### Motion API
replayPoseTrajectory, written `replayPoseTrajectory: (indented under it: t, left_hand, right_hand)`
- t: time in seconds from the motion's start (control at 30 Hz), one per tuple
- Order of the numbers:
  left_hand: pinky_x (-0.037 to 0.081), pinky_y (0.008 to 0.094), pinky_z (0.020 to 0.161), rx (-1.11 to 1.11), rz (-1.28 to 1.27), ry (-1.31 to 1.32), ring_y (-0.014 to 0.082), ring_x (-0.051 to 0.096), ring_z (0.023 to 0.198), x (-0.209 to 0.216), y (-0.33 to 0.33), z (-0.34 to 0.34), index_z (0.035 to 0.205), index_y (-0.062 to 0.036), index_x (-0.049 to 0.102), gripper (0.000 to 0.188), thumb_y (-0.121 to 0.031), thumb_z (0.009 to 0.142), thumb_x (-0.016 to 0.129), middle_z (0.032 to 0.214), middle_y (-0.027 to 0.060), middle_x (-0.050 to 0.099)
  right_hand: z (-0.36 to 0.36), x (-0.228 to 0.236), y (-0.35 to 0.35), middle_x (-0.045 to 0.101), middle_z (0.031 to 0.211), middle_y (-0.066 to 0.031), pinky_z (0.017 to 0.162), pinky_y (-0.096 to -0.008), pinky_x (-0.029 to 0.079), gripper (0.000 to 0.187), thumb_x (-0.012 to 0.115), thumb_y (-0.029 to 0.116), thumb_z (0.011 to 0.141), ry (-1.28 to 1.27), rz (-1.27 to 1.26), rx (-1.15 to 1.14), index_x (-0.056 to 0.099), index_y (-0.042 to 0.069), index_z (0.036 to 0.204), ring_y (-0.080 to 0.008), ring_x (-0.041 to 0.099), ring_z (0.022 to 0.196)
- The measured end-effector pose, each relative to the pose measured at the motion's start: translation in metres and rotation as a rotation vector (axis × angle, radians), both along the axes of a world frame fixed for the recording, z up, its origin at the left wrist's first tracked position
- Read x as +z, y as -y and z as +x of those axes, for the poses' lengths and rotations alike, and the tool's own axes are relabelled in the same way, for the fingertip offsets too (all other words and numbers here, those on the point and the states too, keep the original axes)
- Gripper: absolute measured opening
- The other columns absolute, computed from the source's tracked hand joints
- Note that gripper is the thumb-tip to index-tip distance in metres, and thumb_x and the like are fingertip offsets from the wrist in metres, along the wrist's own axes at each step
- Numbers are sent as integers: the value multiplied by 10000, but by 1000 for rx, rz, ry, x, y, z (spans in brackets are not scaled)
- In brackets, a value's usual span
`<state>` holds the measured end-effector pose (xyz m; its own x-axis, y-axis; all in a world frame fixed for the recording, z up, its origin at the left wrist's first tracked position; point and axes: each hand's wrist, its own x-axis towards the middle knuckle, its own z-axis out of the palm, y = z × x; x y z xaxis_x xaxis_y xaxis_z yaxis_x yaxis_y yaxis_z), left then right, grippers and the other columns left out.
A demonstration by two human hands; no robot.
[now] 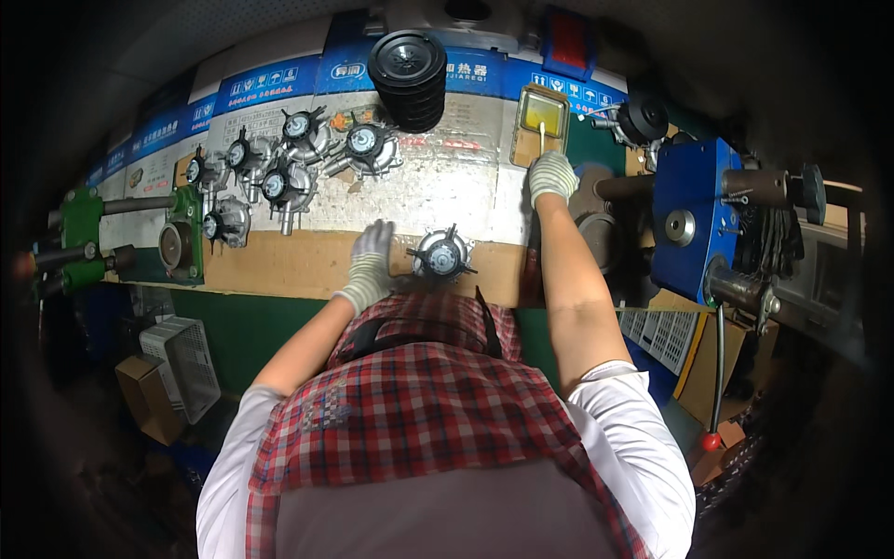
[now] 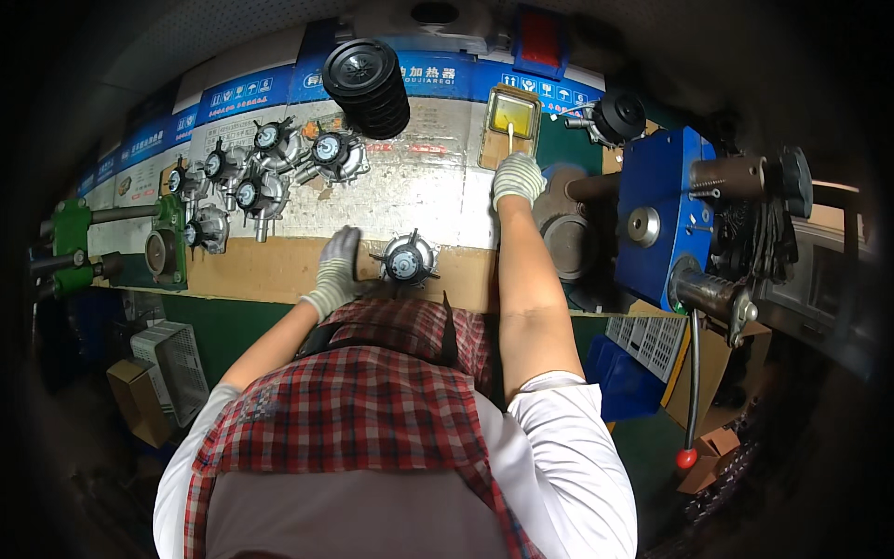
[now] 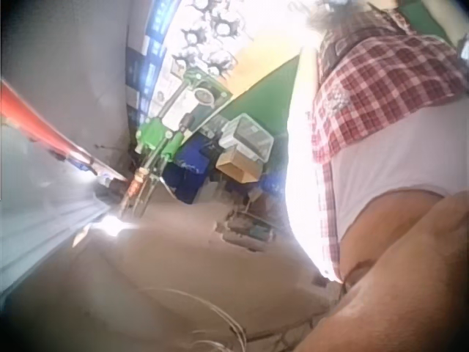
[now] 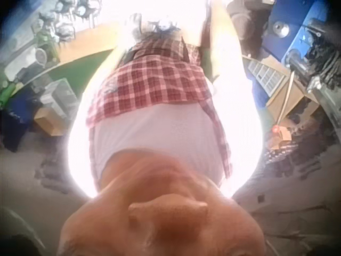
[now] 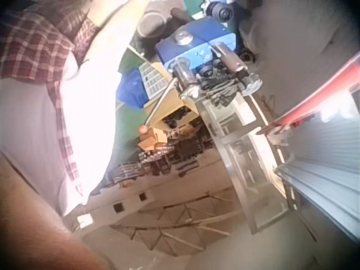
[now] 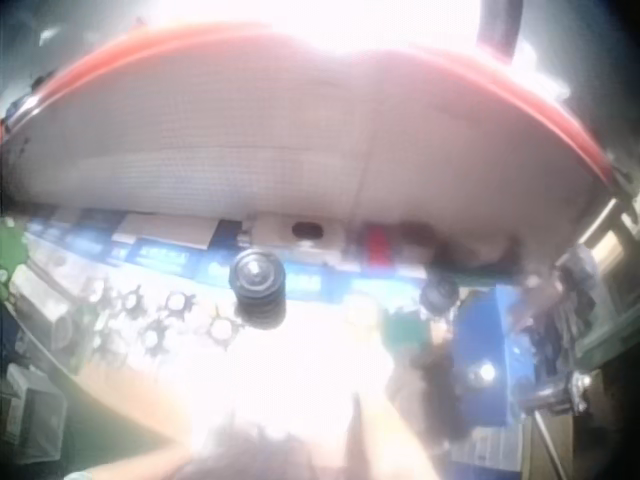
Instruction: The person repeatedly picks up small mechanical components from a workbench, places them into a blue press machine, and operates the lever to press-fit a circular disc onto each part. The person then removes the assembled unit and places it on the bench, repeating the process for multiple items.
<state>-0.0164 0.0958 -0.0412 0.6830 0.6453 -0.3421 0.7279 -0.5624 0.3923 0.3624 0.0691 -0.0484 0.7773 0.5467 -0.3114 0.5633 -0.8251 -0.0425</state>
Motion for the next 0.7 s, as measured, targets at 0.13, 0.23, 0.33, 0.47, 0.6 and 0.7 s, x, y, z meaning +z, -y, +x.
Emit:
replayPoseTrajectory:
  t: [0.13,0.23,0.33,0.47,0.6,0.7]
  left_hand:
    - [208,503,1117,-236,75,313,362,296,1331,-26,4,36,1362,-126,375,1035,-407,483,844,1419,208,311]
    - [202,503,1125,-426,-49,259,357,305,1326,-12,-4,70,1275,-151,482,858,-353,509,813,1395,171,354]
    - [306,475,1042,-192,-382,283,315,419,1205,3,-13,105,1192,-107,552,618,-324,644,736,1261,161,474]
    - [497,331,803,295,-1171,412,179,626,870,40,-39,132,1092,-41,614,433,-384,837,682,934,81,681]
    - [470,306,677,-62,-932,293,142,575,704,102,-55,127,957,-59,660,395,-443,880,609,776,55,655]
    - [464,304,736,-117,-918,224,142,572,755,126,-55,118,966,-51,654,410,-448,867,627,825,59,658]
  right_hand:
    - [-23,41,-2,657,927,-228,784,-446,505,427,553,399,860,-46,218,-78,608,6,1019,-362,631,928]
    - [-37,66,25,651,881,-202,734,-399,501,353,580,293,890,-272,519,-150,567,-20,1055,-312,643,819]
    - [-66,117,57,646,905,-130,704,-306,490,273,562,160,915,-684,989,-195,553,-35,1106,-215,625,807]
    - [-70,163,87,594,914,-127,717,-360,479,286,561,128,878,-40,718,547,592,85,1159,-268,589,794]
    - [-83,207,81,578,902,-101,724,-379,479,343,577,115,812,42,465,740,600,134,1154,-275,585,839]
    - [-84,211,72,582,893,-89,706,-372,478,354,581,86,791,66,446,859,606,132,1140,-271,583,831]
